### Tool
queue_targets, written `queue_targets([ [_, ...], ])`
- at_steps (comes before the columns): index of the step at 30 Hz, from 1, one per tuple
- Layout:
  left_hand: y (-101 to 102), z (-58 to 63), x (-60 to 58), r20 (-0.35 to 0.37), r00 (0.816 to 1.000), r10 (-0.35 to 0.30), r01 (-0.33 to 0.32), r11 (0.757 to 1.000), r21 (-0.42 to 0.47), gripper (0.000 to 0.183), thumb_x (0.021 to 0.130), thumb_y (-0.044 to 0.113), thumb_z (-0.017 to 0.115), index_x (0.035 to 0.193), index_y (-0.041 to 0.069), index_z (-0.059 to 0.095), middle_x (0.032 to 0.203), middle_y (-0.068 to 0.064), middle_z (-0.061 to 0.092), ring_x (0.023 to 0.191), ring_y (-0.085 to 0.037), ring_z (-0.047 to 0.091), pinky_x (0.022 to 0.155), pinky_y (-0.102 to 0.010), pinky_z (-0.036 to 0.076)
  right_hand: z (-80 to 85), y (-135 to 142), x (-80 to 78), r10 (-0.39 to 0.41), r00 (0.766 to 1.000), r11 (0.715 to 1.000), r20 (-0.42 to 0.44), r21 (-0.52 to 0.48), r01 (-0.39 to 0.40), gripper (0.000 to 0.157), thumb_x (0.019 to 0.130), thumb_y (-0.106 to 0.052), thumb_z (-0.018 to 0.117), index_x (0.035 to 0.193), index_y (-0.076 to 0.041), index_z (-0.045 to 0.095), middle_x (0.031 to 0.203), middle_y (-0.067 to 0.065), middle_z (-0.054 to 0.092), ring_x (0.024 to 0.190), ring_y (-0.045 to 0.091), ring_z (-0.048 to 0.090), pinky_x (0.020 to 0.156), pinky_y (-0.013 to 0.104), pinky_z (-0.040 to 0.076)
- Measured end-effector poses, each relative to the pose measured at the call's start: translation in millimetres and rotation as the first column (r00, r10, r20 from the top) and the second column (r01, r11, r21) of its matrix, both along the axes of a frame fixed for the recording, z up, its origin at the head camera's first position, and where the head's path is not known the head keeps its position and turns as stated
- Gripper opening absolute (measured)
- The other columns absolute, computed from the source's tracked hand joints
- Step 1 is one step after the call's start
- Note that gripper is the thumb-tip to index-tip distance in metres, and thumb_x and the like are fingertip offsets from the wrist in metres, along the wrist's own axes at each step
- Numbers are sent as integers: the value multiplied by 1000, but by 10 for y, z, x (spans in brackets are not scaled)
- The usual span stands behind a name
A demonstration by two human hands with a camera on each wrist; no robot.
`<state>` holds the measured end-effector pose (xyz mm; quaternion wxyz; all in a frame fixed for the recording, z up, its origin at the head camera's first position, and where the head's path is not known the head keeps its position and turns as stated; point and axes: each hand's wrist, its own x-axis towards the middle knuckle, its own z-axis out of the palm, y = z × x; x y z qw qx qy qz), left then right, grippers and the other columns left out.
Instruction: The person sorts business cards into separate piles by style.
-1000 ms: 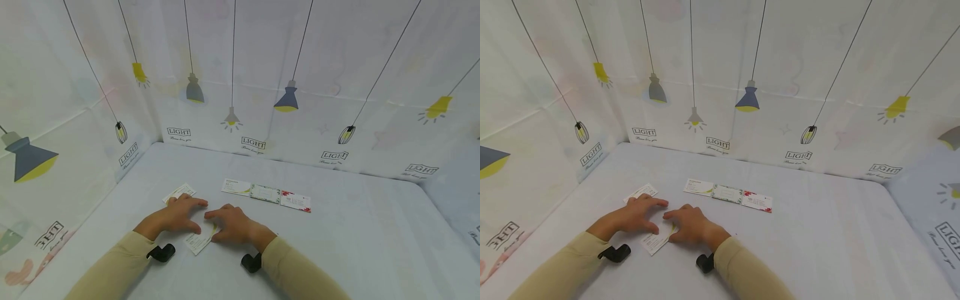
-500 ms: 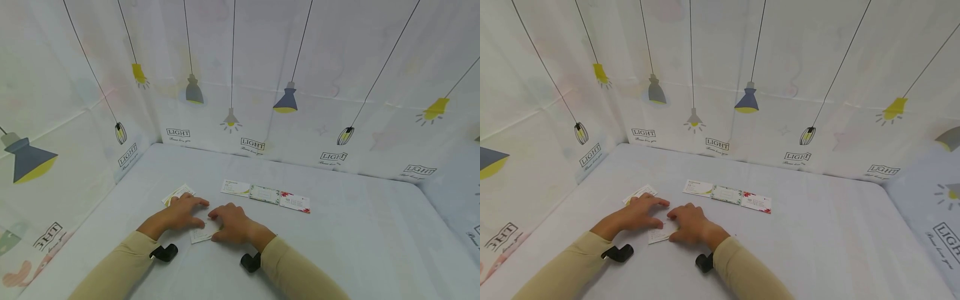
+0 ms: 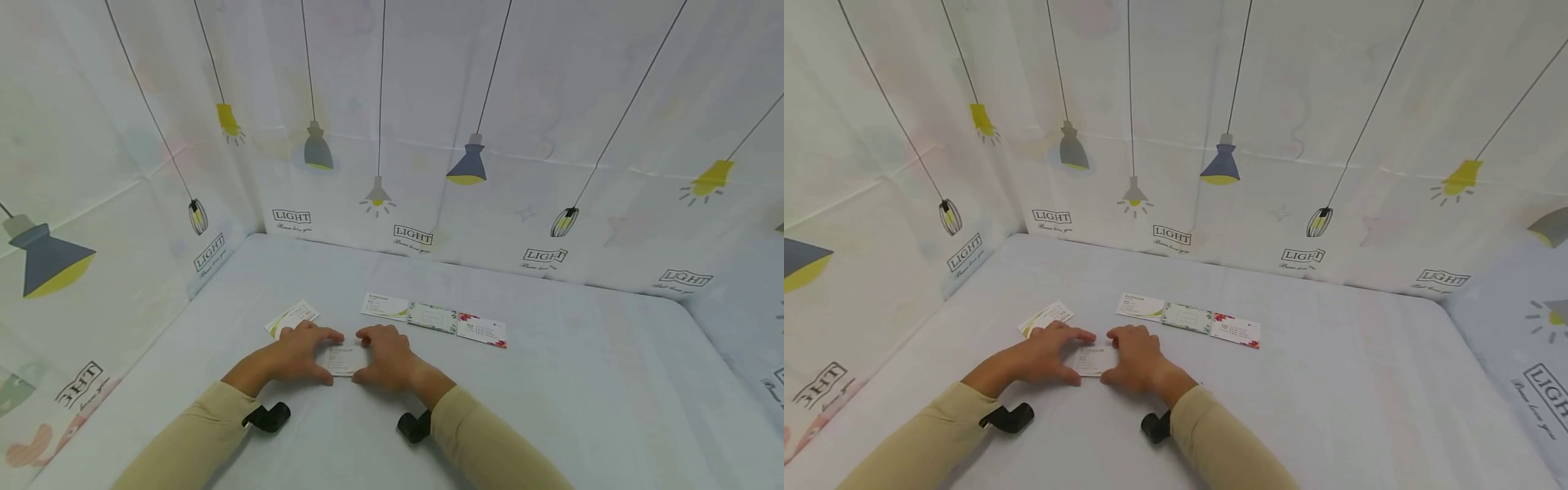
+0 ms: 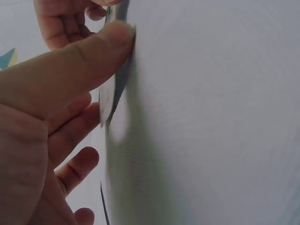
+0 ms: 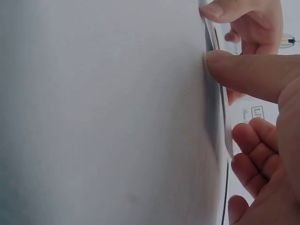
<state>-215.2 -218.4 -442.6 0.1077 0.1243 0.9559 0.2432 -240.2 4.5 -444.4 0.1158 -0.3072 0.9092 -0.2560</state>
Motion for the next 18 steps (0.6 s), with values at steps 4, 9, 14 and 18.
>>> queue_targets([
  [4, 10, -4, -7, -29, 1000, 4, -3, 1000, 22, 57, 75, 33, 88, 127, 28, 66, 128, 0, 56, 112, -28, 42, 83, -45, 36, -18, 29, -15, -20, 1000, 999, -16, -47, 19, 68, 82, -30, 81, 138, -6, 51, 116, -2, 55, 114, 23, 44, 99, 46, 35],
  [9, 25, 16, -33, -65, 997, 29, -26, 999, 43, 50, 78, 32, 86, 125, 29, 68, 128, -3, 56, 111, -32, 44, 85, -45, 39, -30, 95, -56, -36, 998, 998, -61, -62, 32, 69, 84, -36, 80, 140, -6, 51, 124, 4, 56, 120, 25, 46, 103, 48, 34],
  [14, 58, 48, -69, -86, 995, 41, -35, 997, 75, 52, 79, 32, 86, 127, 28, 67, 131, -6, 55, 113, -35, 44, 87, -48, 40, -35, 207, -98, -52, 991, 998, -127, -40, 47, 70, 82, -44, 81, 137, -8, 57, 132, 6, 59, 124, 28, 48, 105, 50, 33],
  [18, 77, 54, -95, -97, 993, 69, -59, 993, 103, 54, 79, 32, 86, 129, 28, 67, 127, -8, 54, 110, -35, 44, 86, -47, 41, -17, 293, -113, -42, 983, 999, -178, -26, 38, 65, 83, -41, 80, 136, -9, 60, 134, 6, 60, 125, 30, 49, 103, 52, 35],
])
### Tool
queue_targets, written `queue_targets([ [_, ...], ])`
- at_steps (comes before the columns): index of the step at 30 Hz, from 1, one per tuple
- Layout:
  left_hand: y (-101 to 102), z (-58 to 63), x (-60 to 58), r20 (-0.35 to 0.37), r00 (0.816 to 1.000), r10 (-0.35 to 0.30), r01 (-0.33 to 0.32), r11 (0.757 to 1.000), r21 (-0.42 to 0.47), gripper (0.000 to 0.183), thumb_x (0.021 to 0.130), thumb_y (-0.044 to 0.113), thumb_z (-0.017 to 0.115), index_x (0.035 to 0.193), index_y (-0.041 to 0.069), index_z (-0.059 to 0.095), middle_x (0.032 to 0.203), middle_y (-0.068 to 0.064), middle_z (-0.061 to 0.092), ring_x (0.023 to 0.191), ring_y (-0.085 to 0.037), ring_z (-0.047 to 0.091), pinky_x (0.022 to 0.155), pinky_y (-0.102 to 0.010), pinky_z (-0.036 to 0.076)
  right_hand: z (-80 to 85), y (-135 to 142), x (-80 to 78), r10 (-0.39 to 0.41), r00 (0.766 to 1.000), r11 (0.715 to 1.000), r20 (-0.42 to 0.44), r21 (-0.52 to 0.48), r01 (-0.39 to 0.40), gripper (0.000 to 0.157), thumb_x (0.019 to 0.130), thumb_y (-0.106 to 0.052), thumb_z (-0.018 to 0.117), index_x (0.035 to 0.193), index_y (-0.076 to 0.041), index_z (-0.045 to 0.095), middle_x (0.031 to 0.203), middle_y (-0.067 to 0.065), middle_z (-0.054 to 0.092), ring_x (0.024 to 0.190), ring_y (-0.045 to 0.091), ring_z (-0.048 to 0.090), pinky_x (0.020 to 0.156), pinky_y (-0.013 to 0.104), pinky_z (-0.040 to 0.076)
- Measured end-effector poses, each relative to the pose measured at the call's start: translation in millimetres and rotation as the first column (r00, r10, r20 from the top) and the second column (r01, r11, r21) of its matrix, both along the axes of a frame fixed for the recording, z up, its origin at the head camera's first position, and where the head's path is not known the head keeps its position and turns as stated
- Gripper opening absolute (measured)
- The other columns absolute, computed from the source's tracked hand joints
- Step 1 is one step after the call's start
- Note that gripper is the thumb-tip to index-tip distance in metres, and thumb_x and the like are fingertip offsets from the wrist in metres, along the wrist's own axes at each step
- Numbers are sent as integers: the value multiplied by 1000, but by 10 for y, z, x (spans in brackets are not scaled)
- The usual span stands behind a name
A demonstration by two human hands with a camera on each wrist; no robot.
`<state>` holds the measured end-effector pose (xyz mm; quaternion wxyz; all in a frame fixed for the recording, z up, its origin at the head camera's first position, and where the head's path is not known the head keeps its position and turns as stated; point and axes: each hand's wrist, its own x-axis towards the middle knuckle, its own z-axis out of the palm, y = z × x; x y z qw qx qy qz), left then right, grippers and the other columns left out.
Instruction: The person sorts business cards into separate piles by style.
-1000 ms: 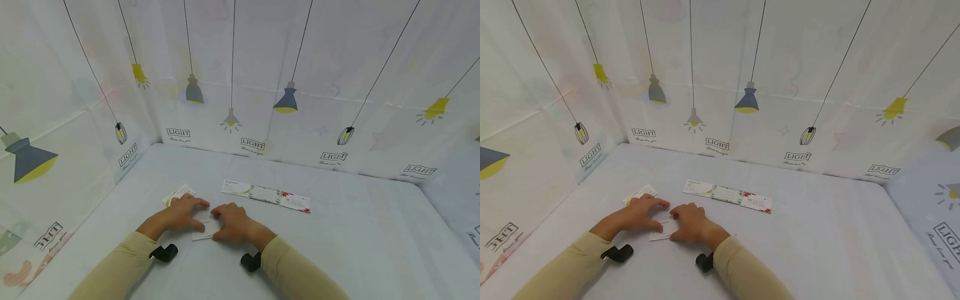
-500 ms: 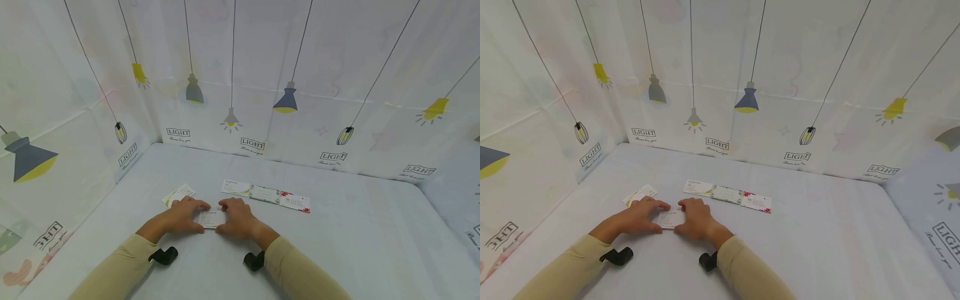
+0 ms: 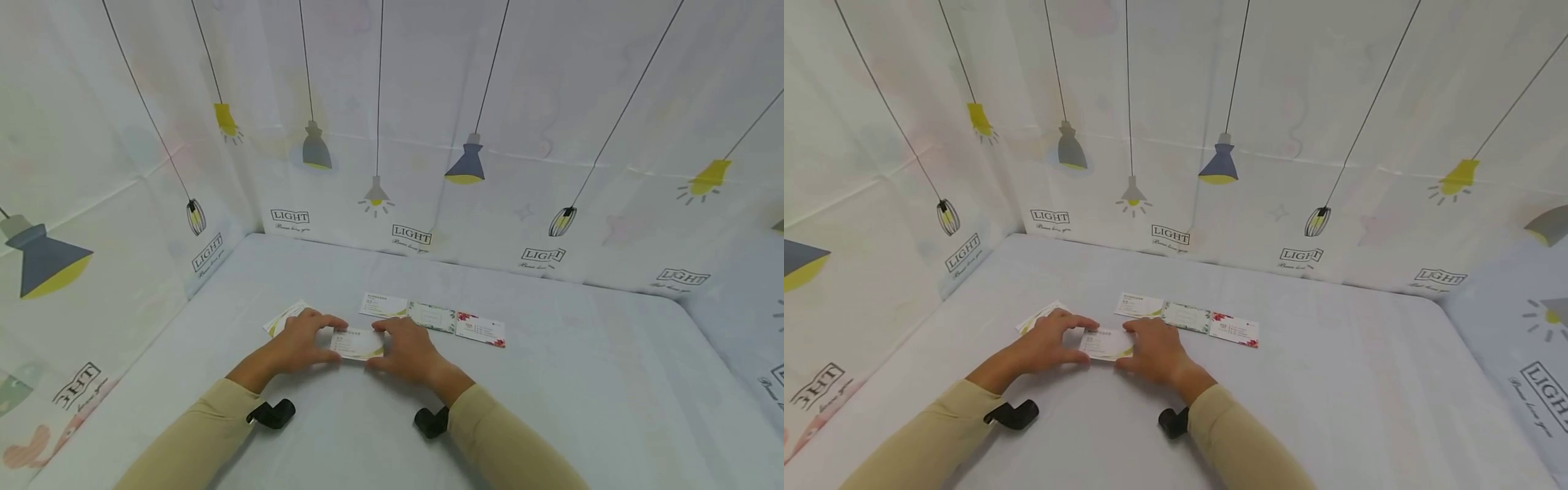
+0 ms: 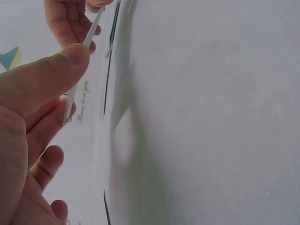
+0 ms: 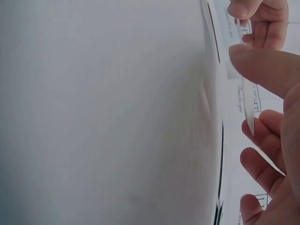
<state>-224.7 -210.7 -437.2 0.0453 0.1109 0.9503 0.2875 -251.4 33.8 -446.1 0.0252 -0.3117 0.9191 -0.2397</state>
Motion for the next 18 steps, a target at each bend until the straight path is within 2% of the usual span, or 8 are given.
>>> queue_targets([
  [4, 1, -20, -34, -33, 999, 31, -30, 999, 25, 54, 80, 34, 86, 130, 28, 67, 125, -9, 54, 110, -34, 45, 86, -47, 42, 33, 74, -3, -20, 1000, 999, -14, -27, 20, 60, 85, -37, 79, 137, -11, 61, 135, 4, 61, 126, 30, 48, 104, 51, 35],
  [11, 35, -20, -143, -109, 993, 33, -26, 998, 62, 57, 82, 36, 83, 135, 23, 65, 126, -13, 54, 111, -38, 47, 89, -53, 42, 73, 155, -58, -77, 994, 995, -76, -64, 73, 57, 87, -38, 78, 136, -13, 63, 133, 4, 63, 123, 29, 51, 104, 51, 36],
  [18, 149, 8, -338, -89, 995, 33, -29, 998, 53, 56, 88, 35, 78, 139, 24, 61, 131, -15, 51, 115, -38, 46, 93, -52, 40, 88, 209, -195, -138, 986, 990, -89, -29, 136, 56, 89, -38, 76, 137, -14, 62, 131, 5, 64, 121, 30, 51, 100, 50, 38],
])
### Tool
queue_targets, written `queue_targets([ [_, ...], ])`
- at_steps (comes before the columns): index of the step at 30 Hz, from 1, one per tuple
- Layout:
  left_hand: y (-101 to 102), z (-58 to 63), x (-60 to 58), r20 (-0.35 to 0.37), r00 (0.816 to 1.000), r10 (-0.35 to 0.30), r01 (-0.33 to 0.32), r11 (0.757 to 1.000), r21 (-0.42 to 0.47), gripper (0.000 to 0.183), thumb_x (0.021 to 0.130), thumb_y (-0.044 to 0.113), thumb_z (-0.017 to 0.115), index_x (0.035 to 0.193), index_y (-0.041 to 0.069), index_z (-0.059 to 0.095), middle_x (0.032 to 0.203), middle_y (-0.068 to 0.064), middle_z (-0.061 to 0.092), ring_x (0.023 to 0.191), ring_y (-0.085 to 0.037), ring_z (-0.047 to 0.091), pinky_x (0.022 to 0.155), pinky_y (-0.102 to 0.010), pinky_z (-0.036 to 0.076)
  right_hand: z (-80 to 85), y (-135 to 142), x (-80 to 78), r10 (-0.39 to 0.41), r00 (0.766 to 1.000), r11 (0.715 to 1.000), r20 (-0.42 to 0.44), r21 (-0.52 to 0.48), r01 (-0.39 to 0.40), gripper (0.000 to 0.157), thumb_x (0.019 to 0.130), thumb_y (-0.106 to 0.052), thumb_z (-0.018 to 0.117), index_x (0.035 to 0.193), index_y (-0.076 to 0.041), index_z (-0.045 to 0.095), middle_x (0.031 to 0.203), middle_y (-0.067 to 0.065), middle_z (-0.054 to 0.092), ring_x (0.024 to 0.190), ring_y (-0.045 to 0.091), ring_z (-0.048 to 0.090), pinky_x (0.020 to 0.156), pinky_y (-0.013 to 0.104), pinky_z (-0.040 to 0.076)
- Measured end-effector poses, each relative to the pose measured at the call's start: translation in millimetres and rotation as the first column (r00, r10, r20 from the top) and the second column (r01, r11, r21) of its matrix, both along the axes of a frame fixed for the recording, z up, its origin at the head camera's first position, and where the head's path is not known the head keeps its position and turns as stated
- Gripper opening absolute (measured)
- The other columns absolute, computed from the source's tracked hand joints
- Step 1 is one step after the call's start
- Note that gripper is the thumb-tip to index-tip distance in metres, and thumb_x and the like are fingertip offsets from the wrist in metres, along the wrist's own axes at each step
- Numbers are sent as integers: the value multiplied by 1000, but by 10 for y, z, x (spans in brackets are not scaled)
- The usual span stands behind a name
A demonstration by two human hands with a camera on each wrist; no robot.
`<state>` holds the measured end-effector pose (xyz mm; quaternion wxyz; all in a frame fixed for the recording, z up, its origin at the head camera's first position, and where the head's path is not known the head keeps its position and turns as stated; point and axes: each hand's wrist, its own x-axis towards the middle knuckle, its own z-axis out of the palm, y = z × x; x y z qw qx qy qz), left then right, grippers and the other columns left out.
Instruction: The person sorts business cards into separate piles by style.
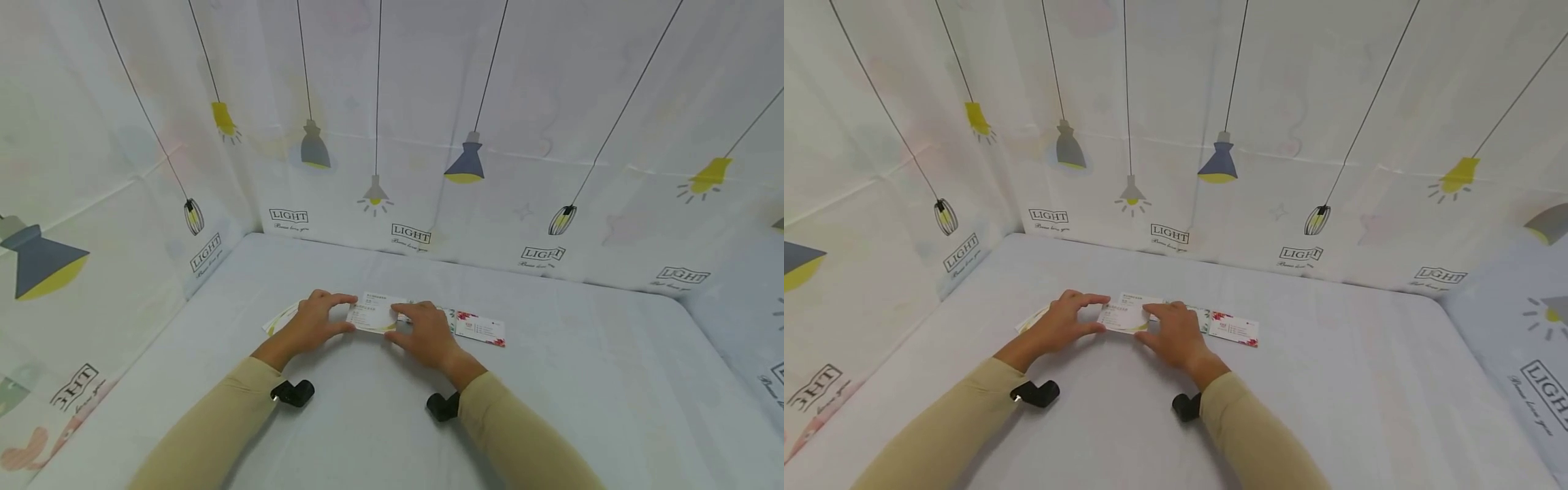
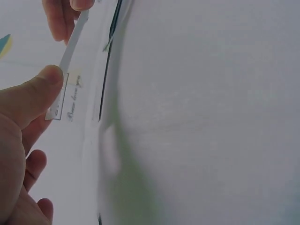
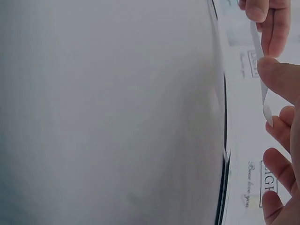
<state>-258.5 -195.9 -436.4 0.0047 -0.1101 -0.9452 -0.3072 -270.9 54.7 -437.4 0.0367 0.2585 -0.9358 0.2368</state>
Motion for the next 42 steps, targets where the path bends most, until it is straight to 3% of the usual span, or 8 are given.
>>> queue_targets([
  [9, 118, -36, -250, 46, 999, 15, -13, 1000, -24, 57, 90, 37, 76, 143, 27, 58, 134, -17, 49, 117, -41, 45, 96, -53, 37, -16, 19, -220, -56, 998, 996, 17, 65, 55, 58, 90, -39, 75, 139, -14, 60, 136, 6, 62, 126, 31, 49, 101, 51, 36],
  [20, 206, -138, -506, 32, 999, -6, 8, 998, -62, 54, 94, 36, 71, 145, 25, 55, 137, -14, 52, 123, -35, 42, 98, -53, 32, 1, 19, -401, -99, 994, 980, 42, 177, 90, 57, 93, -38, 70, 142, -13, 57, 140, 7, 59, 129, 32, 46, 99, 53, 34],
  [27, 212, -167, -532, 88, 996, 15, -10, 998, -55, 54, 95, 34, 70, 146, 24, 54, 142, -15, 49, 126, -37, 41, 101, -54, 31, -61, -22, -480, -109, 990, 969, 86, 231, 86, 56, 96, -39, 66, 146, -15, 54, 142, 7, 56, 132, 33, 43, 101, 55, 32],
  [42, 215, -253, -585, 117, 992, 39, -32, 998, -60, 53, 95, 33, 70, 145, 25, 55, 142, -16, 47, 118, -38, 44, 97, -51, 34, -82, -70, -474, -134, 979, 963, 152, 252, 93, 55, 99, -33, 63, 149, -18, 48, 145, 8, 53, 136, 34, 38, 104, 57, 28],
])
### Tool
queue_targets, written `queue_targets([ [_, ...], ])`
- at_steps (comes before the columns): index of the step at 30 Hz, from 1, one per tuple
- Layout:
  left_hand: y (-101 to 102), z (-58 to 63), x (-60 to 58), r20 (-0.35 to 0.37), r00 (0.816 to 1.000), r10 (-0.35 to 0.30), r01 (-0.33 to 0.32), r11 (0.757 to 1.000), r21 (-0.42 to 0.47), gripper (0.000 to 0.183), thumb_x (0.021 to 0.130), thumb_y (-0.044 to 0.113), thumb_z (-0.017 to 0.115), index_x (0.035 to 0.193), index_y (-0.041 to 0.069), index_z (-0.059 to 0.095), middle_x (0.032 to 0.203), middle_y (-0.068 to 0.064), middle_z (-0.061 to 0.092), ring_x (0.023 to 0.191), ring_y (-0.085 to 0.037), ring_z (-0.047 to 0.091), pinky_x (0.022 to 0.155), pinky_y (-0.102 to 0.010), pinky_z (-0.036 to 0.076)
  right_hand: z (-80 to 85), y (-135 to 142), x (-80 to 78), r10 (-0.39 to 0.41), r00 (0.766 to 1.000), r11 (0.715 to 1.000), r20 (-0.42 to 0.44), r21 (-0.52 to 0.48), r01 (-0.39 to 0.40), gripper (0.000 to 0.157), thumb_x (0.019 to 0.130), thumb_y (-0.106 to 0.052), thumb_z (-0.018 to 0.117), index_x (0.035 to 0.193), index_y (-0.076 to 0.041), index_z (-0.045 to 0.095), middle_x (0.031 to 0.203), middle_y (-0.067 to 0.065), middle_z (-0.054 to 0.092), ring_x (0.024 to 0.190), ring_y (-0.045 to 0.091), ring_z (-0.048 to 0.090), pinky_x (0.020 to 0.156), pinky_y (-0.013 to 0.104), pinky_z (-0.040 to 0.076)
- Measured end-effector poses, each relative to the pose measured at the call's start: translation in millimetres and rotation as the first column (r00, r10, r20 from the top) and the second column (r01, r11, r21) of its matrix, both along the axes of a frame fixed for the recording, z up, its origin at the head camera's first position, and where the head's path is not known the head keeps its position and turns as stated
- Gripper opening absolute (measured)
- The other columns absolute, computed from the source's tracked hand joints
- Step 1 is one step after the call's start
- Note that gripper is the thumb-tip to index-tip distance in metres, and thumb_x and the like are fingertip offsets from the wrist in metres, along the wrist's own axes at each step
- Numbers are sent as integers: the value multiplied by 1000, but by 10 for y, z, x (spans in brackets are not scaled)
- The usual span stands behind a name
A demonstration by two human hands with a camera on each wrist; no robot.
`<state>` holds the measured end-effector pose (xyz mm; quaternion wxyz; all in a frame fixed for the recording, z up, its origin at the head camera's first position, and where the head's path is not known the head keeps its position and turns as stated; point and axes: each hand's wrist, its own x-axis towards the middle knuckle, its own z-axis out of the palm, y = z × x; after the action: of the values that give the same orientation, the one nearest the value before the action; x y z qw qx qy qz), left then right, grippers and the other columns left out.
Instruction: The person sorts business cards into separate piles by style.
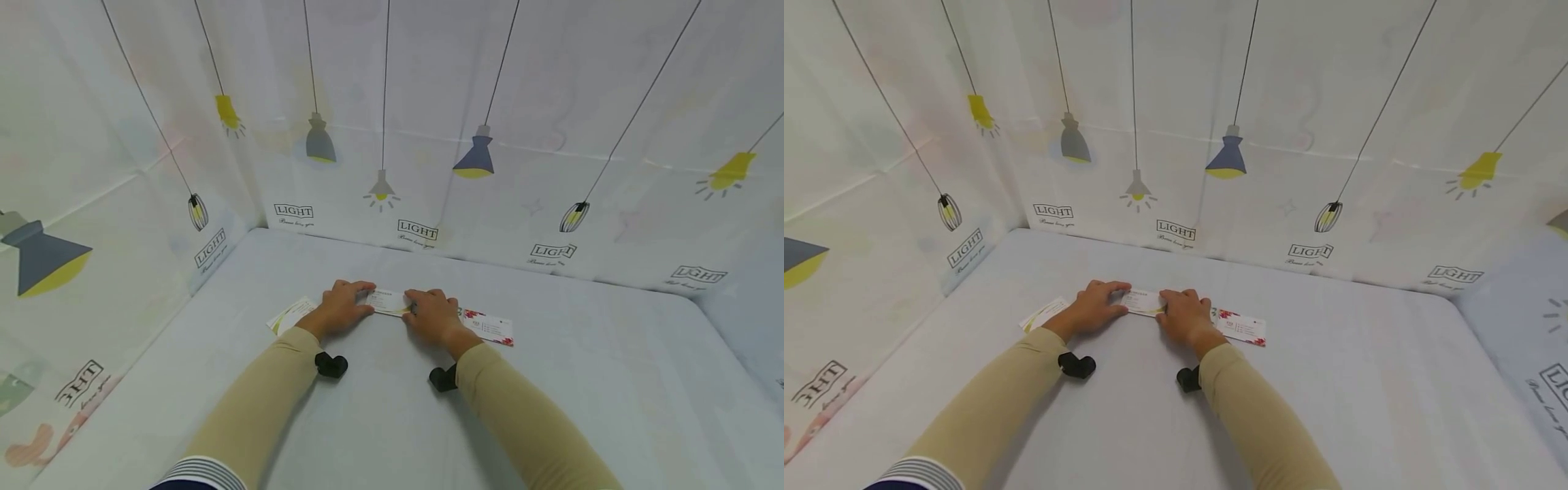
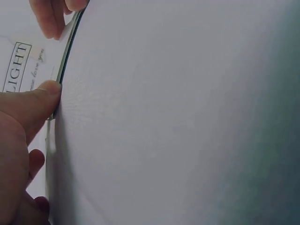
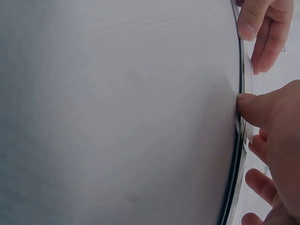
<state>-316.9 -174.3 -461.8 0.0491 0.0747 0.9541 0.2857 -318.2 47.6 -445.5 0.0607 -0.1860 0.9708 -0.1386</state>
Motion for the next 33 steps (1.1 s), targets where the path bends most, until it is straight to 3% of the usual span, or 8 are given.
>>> queue_targets([
  [11, 37, 32, 11, 21, 1000, 2, -1, 999, -37, 55, 95, 35, 69, 147, 27, 52, 143, -14, 48, 121, -38, 44, 98, -52, 35, -6, 25, 10, -6, 1000, 1000, 16, -5, 6, 56, 100, -34, 60, 151, -17, 46, 147, 8, 51, 137, 35, 37, 105, 59, 27],
  [22, -69, 109, 46, 33, 999, 5, -3, 999, -53, 59, 94, 40, 70, 148, 30, 51, 145, -17, 45, 120, -42, 43, 97, -55, 35, -12, 11, 82, 16, 999, 997, -46, -74, -20, 62, 97, -39, 65, 150, -15, 46, 150, 5, 49, 137, 34, 38, 103, 59, 29],
  [28, -256, 241, 190, 25, 999, 27, -27, 999, -32, 55, 93, 34, 71, 145, 23, 55, 143, -15, 49, 129, -39, 38, 99, -56, 32, 39, 10, 154, 15, 999, 986, -40, -165, -21, 61, 95, -37, 68, 148, -14, 50, 147, 6, 51, 135, 33, 42, 105, 54, 32],
  [33, -438, 333, 354, 68, 995, 77, -79, 997, 27, 55, 92, 36, 73, 143, 25, 56, 146, -19, 41, 124, -46, 37, 96, -59, 37, 66, 14, 222, 32, 999, 953, -11, -302, -34, 59, 94, -34, 69, 146, -11, 52, 146, 10, 52, 135, 35, 42, 108, 55, 30],
])
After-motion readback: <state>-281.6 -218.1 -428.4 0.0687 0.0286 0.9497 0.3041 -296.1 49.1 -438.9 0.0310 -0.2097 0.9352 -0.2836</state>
